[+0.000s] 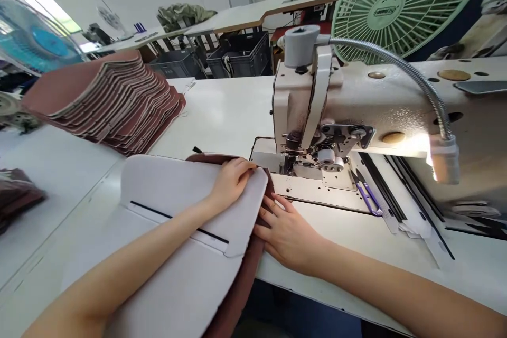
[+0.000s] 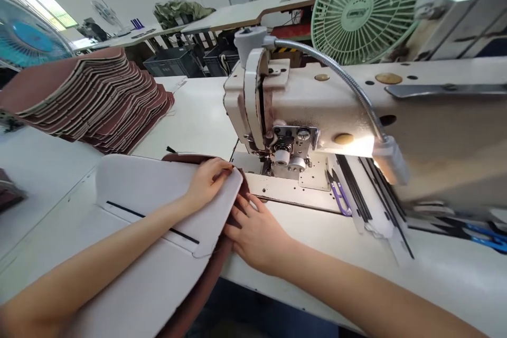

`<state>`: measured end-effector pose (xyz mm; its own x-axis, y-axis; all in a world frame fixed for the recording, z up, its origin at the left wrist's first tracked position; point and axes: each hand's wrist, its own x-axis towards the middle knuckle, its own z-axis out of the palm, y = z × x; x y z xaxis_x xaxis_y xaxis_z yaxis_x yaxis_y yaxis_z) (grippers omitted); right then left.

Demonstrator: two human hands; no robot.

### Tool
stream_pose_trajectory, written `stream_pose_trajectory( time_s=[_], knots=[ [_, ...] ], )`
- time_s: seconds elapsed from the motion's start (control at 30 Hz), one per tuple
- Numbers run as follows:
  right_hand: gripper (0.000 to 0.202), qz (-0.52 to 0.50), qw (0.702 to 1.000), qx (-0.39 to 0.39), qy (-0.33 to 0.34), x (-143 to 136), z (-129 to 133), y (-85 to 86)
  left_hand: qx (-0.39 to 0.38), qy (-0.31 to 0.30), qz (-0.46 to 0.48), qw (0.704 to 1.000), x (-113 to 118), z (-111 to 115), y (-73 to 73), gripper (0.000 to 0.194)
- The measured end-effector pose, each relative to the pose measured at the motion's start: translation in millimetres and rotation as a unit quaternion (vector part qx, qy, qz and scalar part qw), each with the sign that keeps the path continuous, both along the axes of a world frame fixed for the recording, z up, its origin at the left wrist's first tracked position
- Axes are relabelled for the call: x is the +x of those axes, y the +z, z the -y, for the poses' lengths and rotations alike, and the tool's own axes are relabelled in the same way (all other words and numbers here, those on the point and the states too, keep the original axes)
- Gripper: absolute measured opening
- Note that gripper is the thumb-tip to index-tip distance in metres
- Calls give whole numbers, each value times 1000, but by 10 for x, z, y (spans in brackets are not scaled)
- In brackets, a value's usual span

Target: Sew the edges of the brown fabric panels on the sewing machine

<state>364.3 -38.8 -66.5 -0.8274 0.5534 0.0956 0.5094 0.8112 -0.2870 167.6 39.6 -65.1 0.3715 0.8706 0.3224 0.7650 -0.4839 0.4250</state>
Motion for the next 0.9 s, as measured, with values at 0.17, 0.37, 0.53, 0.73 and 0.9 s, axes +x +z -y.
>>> stream_pose_trajectory(
  time_s=[0.17, 0.37, 0.53, 0.73, 0.9],
  knots=[
    [35, -27, 1000, 10, 6, 2, 11, -32, 34, 10, 71, 997, -13, -9, -3, 21],
    [25, -5, 1000, 17, 13, -1, 17, -26, 49, 97, 108, 988, 236, -33, -33, 24],
    [29, -23, 999, 20, 43, -37, 157, -38, 46, 28, -16, 998, 265, 73, 25, 25],
    [28, -32, 998, 13, 46, -50, 222, -26, 73, 69, -86, 991, 210, 131, -6, 24],
    [30, -33, 998, 15, 46, -39, 211, -19, 93, 9, -73, 993, 128, 107, -27, 14]
  ],
)
